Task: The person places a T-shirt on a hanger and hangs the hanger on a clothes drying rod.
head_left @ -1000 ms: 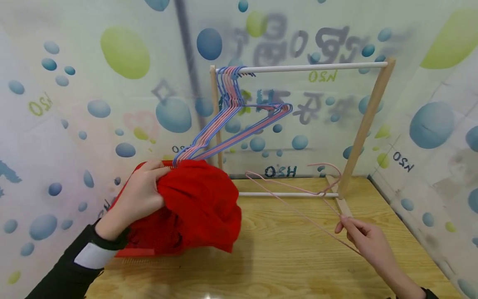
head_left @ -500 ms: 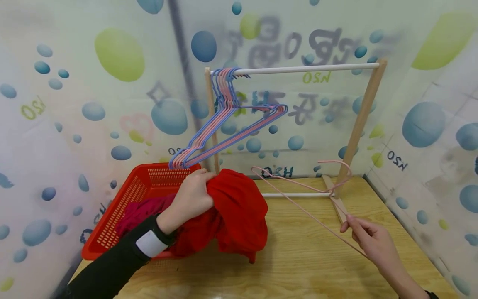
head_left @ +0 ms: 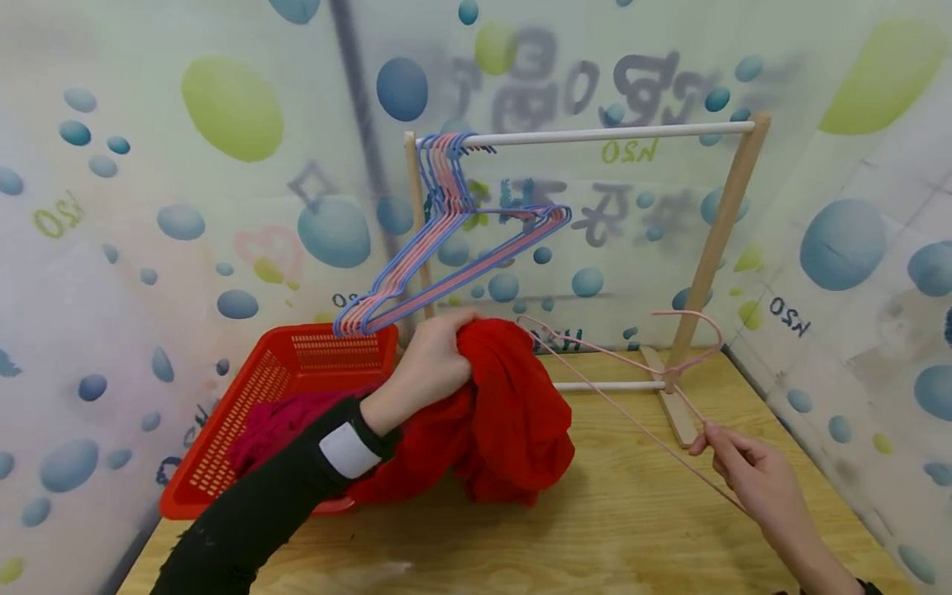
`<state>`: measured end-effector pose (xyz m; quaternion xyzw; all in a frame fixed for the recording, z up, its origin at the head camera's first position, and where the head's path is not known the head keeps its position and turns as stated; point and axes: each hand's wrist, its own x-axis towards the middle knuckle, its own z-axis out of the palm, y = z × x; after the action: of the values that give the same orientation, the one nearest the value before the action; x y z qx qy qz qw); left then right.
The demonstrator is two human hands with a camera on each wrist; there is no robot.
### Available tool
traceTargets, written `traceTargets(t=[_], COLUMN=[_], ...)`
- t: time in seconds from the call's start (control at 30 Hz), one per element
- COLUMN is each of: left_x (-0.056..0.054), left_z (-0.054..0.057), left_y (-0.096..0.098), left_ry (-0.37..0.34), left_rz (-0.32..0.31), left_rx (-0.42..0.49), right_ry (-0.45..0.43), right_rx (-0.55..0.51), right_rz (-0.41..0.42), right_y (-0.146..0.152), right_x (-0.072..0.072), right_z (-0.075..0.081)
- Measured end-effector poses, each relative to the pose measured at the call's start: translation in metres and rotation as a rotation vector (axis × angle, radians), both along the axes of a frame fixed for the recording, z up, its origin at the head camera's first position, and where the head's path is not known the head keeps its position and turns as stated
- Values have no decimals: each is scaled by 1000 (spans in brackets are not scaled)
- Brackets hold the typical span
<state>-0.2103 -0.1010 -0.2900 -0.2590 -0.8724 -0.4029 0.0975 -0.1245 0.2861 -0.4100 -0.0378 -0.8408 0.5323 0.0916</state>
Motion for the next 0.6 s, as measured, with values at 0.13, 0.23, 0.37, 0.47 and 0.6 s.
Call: traceTargets(t=[0.13, 0.23, 0.37, 0.47, 0.6], left_x=[-4, -6, -8, -9, -10], left_z=[10, 19, 37, 51, 61], left_y=[18, 28, 40, 48, 56], left_ry=[7, 22, 72, 117, 123], left_rz=[-38, -79, -128, -164, -192], left_rx=[52, 156, 328, 427, 480], right_ry=[29, 45, 33, 23, 16], right_rx=[3, -2, -16, -24, -32], right_rz=[0, -8, -26, -30, -37], right_y=[3, 6, 11, 14, 17], right_x=[1, 2, 2, 1, 1], right_z=[0, 0, -1, -2, -2])
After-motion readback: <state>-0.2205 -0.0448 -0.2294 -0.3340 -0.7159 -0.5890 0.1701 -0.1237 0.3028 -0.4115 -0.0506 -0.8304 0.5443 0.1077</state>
